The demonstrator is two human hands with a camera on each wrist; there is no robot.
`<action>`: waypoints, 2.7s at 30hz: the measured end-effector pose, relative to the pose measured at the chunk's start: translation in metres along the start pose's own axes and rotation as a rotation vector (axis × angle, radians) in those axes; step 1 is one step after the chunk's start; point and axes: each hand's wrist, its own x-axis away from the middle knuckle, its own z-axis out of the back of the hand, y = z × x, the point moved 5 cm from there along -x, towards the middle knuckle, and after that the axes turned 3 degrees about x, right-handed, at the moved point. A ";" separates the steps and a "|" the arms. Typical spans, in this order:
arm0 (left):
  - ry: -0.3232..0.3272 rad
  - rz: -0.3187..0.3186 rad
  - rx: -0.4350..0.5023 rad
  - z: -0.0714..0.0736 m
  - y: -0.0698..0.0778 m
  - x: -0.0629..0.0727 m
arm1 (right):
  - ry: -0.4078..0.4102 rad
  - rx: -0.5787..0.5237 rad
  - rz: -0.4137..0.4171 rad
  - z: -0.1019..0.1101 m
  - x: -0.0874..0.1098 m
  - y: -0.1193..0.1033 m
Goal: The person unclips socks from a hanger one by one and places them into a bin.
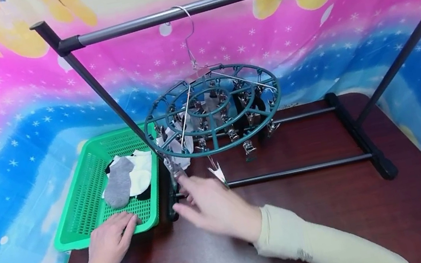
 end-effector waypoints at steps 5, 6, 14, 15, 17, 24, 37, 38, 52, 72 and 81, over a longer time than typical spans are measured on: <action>0.013 -0.002 0.000 0.000 0.001 0.001 | 0.268 0.379 0.442 0.017 0.009 -0.058; 0.012 0.001 0.001 0.000 0.001 0.001 | 0.332 0.475 0.490 0.023 0.003 -0.063; -0.004 0.006 0.005 -0.002 0.000 0.004 | 0.432 1.115 0.392 0.041 -0.053 -0.045; -0.003 0.003 0.006 -0.002 0.000 0.004 | 0.428 1.140 0.388 0.041 -0.055 -0.042; 0.000 0.001 0.009 -0.002 0.000 0.003 | 0.426 1.162 0.391 0.042 -0.055 -0.037; 0.017 0.001 0.012 0.000 -0.001 0.001 | 0.413 1.079 0.428 0.054 -0.043 -0.023; -0.009 0.024 0.015 0.003 0.000 0.000 | 0.437 0.664 0.570 0.103 -0.007 0.007; -0.015 0.029 0.017 0.003 0.000 0.000 | 0.442 0.632 0.585 0.106 -0.006 0.009; 0.029 -0.053 0.205 0.012 0.047 -0.023 | 0.413 0.478 0.608 0.118 -0.003 0.013; -0.436 0.346 1.258 -0.062 0.121 -0.062 | 0.396 0.439 0.584 0.120 -0.003 0.010; -0.144 0.278 1.124 -0.028 0.094 -0.040 | 0.399 0.437 0.598 0.119 -0.004 0.011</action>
